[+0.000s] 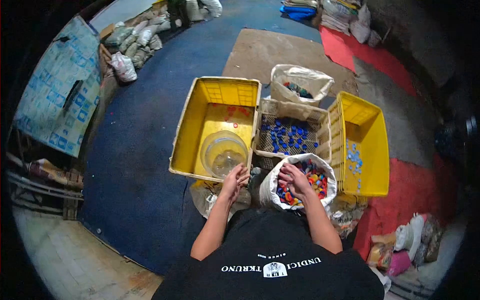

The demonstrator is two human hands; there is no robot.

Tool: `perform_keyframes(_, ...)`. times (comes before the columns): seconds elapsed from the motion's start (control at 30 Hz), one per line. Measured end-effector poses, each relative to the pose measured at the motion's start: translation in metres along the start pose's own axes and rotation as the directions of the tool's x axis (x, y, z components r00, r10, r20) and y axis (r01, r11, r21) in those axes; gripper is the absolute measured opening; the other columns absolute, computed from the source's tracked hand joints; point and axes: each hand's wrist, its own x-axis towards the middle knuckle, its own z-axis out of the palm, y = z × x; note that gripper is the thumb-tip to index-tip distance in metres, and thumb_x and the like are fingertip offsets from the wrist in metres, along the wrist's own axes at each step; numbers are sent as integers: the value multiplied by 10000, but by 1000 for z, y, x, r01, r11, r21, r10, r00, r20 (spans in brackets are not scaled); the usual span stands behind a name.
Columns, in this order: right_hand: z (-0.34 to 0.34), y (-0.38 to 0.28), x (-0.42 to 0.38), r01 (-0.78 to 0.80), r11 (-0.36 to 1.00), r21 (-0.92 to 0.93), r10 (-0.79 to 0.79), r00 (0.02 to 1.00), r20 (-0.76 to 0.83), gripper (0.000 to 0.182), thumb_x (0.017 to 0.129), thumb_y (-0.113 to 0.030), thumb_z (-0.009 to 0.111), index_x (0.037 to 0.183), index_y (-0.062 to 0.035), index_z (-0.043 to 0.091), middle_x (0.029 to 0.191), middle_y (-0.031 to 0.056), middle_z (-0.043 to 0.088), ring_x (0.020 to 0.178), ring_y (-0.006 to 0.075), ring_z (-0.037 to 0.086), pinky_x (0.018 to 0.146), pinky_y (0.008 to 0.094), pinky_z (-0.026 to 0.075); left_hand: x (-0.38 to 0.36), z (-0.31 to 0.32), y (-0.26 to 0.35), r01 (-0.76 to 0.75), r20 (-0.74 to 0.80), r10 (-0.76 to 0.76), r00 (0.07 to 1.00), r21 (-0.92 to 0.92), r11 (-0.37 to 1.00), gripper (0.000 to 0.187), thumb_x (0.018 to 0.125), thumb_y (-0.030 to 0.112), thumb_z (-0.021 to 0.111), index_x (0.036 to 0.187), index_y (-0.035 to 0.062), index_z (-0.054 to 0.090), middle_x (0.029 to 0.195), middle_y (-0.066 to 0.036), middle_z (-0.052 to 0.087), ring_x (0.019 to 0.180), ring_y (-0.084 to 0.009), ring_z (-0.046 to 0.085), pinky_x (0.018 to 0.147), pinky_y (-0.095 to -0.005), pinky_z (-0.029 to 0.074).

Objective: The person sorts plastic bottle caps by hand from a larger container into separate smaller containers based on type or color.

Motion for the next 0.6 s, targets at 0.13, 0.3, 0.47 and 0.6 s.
perform_keyframes(0.13, -47, 10, -42, 50, 999, 7, -48, 982, -184, 342, 921, -236, 566, 1225, -90, 509, 1130, 71, 558, 986, 227, 588, 799, 377, 512, -15, 15, -35, 87, 89, -100, 991, 143, 986, 472, 957, 336, 481, 1361, 96, 437, 1200, -60, 596, 953, -139, 625, 773, -282, 468)
perform_keyframes(0.3, -93, 19, -46, 144, 989, -36, -148, 925, -351, 244, 915, -210, 566, 1116, -74, 543, 932, 40, 608, 769, 127, 617, 583, 254, 492, -6, 44, -56, 85, 186, -149, 971, 315, 945, 424, 945, 336, 514, 1285, 81, 504, 1166, -44, 609, 916, -121, 610, 735, -259, 442)
perform_keyframes(0.47, -117, 24, -41, 161, 796, -583, -345, 912, -219, 276, 890, -230, 612, 1072, -24, 594, 928, 77, 657, 788, 127, 624, 630, 271, 502, 5, 68, -67, -29, 240, -72, 968, 393, 919, 358, 955, 309, 512, 1224, 76, 547, 1133, -49, 615, 919, -142, 602, 747, -267, 442)
perform_keyframes(0.6, -125, 35, -31, 137, 579, -804, -363, 926, -104, 303, 847, -243, 649, 1036, -10, 613, 968, 117, 669, 894, 208, 650, 799, 331, 505, -7, 84, -69, -95, 205, 1, 979, 447, 890, 324, 960, 267, 513, 1193, 51, 576, 1101, -52, 633, 884, -108, 595, 687, -226, 433)
